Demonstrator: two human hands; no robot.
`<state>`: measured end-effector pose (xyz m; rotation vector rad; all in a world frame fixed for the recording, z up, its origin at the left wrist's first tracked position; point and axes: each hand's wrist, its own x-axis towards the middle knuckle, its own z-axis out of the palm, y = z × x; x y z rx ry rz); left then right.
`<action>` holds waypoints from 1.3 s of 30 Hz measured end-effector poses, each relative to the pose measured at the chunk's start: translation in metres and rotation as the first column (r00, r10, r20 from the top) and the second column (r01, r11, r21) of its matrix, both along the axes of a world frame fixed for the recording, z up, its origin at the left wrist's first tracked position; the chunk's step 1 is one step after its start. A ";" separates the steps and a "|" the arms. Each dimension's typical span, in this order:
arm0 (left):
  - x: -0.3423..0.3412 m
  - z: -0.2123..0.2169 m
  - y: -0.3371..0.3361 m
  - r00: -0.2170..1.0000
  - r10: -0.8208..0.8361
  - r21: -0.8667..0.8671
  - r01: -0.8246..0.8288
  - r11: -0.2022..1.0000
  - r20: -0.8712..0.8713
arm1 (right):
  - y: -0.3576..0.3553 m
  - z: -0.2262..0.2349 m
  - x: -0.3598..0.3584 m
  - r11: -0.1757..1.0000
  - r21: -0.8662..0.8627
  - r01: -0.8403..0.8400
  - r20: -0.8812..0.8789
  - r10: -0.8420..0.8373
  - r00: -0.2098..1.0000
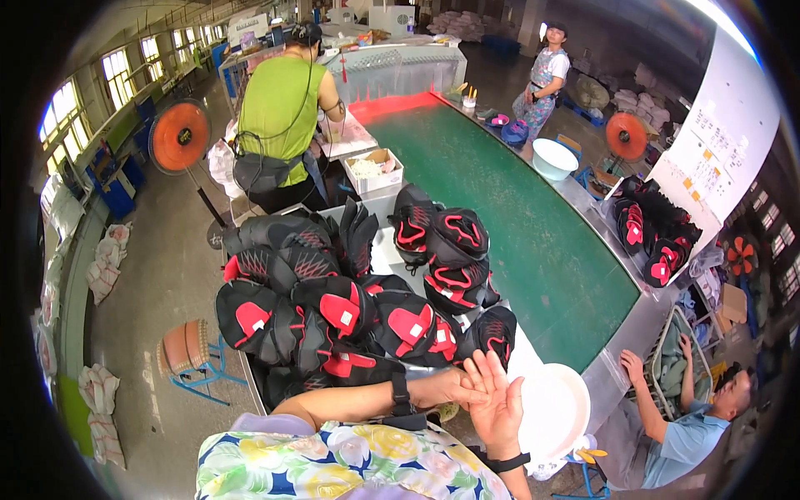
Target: Apply white adhesive/glue to the interior edges of shoe components using a brush and refill the glue container.
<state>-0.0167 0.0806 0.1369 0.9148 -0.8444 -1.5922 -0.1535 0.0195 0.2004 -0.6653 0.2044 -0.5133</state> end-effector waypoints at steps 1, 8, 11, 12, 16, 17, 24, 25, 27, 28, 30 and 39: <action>-0.001 0.005 0.005 1.000 0.000 -0.009 0.000 1.000 0.016 | 0.001 0.000 -0.003 0.998 -0.008 -0.066 -0.021 0.066 0.998; 0.000 0.001 0.027 0.998 -0.018 -0.021 0.017 1.000 -0.066 | 0.005 -0.002 -0.012 0.943 -0.077 -0.322 -0.200 0.302 0.932; 0.009 0.015 0.029 0.997 -0.025 -0.073 0.031 0.997 0.079 | 0.001 -0.002 -0.009 0.935 -0.098 -0.340 -0.188 0.318 0.929; 0.009 0.011 0.030 0.996 -0.025 -0.070 0.031 0.997 0.081 | 0.001 -0.003 -0.011 0.925 -0.113 -0.362 -0.227 0.330 0.916; 0.005 -0.012 0.033 0.984 -0.053 -0.117 0.073 0.990 0.169 | 0.004 -0.003 -0.016 0.915 -0.141 -0.377 -0.258 0.334 0.907; 0.003 -0.014 0.033 0.968 -0.044 -0.116 0.074 0.990 0.246 | 0.003 -0.005 -0.018 0.916 -0.142 -0.375 -0.250 0.334 0.909; 0.004 -0.011 0.030 0.858 0.154 -0.220 -0.049 0.974 0.490 | -0.002 -0.015 -0.022 0.943 -0.200 -0.265 -0.140 0.240 0.961; 0.005 -0.010 0.029 0.829 0.162 -0.224 -0.046 0.973 0.535 | -0.001 -0.013 -0.022 0.944 -0.215 -0.252 -0.157 0.221 0.963; 0.005 -0.010 0.029 0.796 0.166 -0.227 -0.038 0.973 0.582 | 0.000 -0.011 -0.022 0.945 -0.228 -0.235 -0.170 0.199 0.965; 0.005 -0.010 0.029 0.853 0.150 -0.196 -0.058 0.979 0.499 | 0.000 -0.011 -0.022 0.939 -0.254 -0.230 -0.172 0.191 0.967; 0.005 -0.009 0.029 0.901 0.131 -0.162 -0.069 0.984 0.413 | 0.000 -0.010 -0.023 0.935 -0.280 -0.219 -0.170 0.177 0.969; 0.005 -0.006 0.028 0.722 0.197 -0.267 -0.017 0.964 0.664 | 0.003 -0.006 -0.025 0.917 -0.345 -0.202 -0.229 0.126 0.965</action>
